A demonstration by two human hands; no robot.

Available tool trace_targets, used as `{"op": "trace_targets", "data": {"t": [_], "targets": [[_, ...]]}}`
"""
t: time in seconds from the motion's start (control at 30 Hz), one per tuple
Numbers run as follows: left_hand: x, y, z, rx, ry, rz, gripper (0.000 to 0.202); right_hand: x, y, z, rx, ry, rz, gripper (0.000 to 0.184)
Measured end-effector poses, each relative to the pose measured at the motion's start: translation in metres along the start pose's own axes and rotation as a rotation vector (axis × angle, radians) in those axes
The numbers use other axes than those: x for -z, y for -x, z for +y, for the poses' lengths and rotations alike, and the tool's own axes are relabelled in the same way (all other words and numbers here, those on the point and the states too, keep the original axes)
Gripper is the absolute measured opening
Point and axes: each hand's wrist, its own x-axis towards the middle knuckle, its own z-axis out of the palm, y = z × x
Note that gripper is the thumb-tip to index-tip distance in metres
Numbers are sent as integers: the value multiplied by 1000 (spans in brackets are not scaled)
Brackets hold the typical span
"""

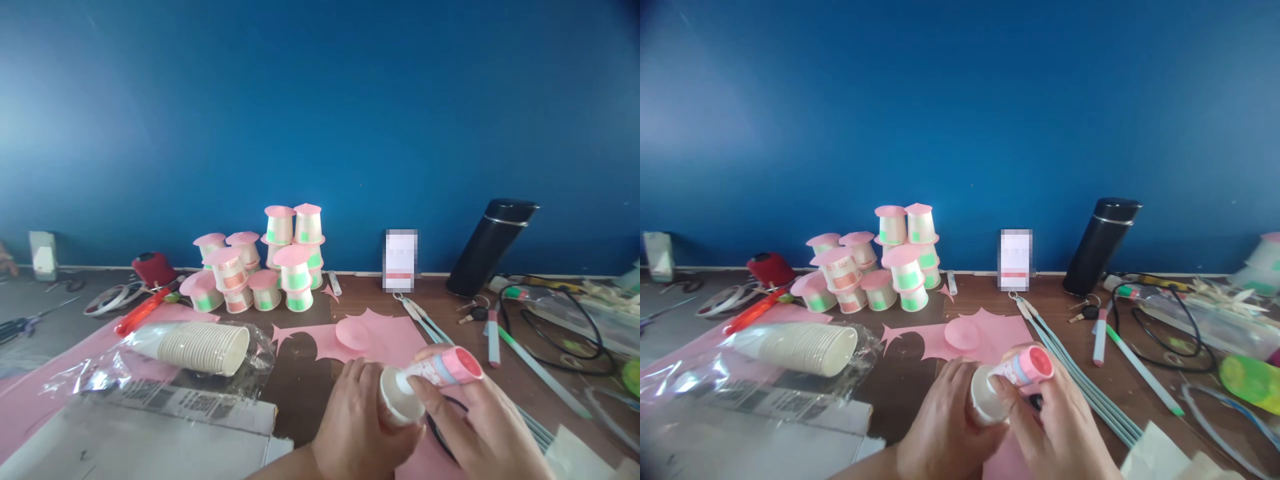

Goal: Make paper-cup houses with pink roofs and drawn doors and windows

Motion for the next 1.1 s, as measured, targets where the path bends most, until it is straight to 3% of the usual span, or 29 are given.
{"op": "trace_targets", "data": {"t": [0.17, 0.3, 0.5, 0.7, 0.87, 1.1], "targets": [[0, 0, -3, -29, 8, -16, 31, 10, -2, -10, -51, -150, -40, 21], [-3, 0, -6, -49, 11, 13, 28, 2, 3, -2, -40, -129, -110, 18], [-2, -1, -3, -12, 7, 3, 28, -5, 4, 2, -1, -106, -17, 21], [-3, 0, -4, -33, -30, -33, 36, 10, -4, -23, -226, -338, 98, 23], [-3, -1, -6, -58, -18, -32, 38, 8, -6, -29, -306, -408, 118, 27], [-6, -1, -9, -84, -20, -17, 37, -3, -1, -8, -165, -193, -18, 28]]}}
